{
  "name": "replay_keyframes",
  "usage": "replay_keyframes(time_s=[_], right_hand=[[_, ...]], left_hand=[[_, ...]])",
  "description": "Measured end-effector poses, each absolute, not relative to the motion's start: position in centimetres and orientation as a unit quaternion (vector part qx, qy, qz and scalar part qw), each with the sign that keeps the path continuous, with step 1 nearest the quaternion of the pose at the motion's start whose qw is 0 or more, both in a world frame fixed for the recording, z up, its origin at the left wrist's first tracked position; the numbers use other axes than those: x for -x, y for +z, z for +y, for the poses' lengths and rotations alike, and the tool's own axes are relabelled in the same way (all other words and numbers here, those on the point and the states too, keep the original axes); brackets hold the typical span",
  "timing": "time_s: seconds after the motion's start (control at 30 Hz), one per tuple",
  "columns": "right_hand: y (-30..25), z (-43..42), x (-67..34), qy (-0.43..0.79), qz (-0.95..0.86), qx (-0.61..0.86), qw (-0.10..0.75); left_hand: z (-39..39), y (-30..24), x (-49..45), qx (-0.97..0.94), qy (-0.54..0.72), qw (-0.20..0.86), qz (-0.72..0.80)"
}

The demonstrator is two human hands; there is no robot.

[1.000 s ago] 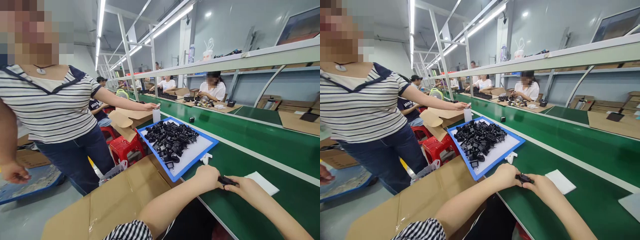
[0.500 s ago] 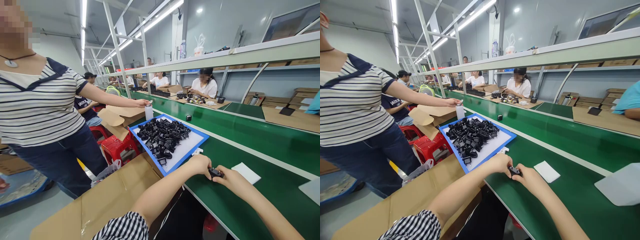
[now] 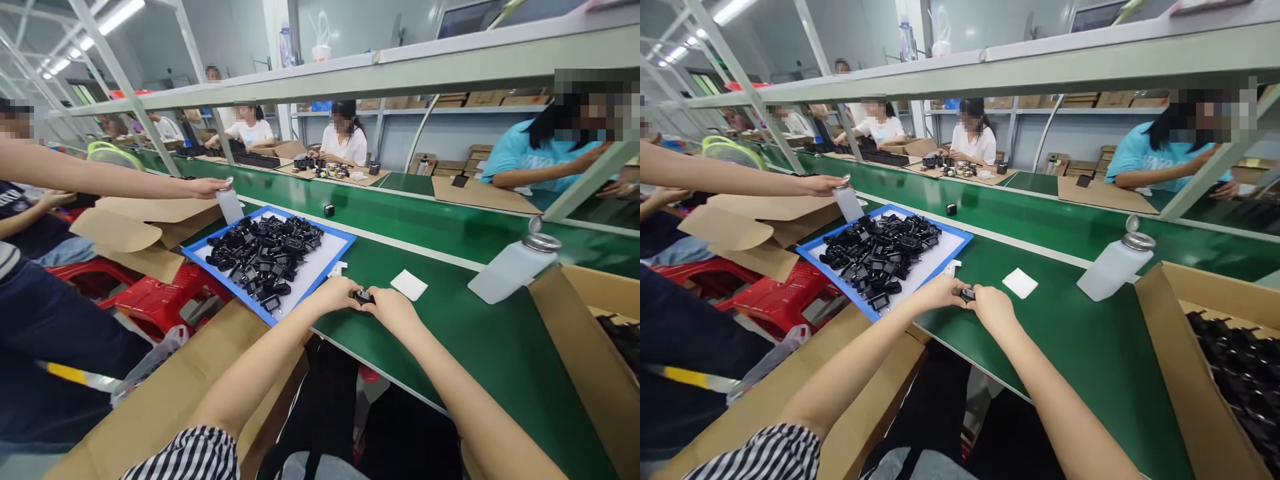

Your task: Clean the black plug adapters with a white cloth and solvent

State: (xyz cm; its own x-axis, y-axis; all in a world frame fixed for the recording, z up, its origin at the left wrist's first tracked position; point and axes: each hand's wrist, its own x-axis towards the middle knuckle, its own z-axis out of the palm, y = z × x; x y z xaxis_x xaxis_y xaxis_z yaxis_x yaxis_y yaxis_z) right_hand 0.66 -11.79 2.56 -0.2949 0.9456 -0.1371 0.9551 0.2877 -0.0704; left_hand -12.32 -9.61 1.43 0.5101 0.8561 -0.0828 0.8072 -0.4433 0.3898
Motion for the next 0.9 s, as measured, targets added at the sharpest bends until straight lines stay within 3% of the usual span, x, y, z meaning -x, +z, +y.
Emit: replay_keyframes(time_s=[0.2, 0.73, 0.9], right_hand=[[3.3, -11.4, -0.4, -0.093, 0.794, -0.599, 0.053], [2.4, -11.0, -0.5, -0.077, 0.82, -0.565, 0.058], [2.5, -10.5, -0.8, -0.098, 0.831, -0.545, 0.055]], left_hand=[[-9.0, 2.2, 12.2, -0.862, 0.015, 0.175, 0.475], [-9.9, 0.3, 13.2, -0.889, 0.1, 0.138, 0.425], [-9.5, 0.3, 12.8, -0.872, 0.072, 0.153, 0.459]])
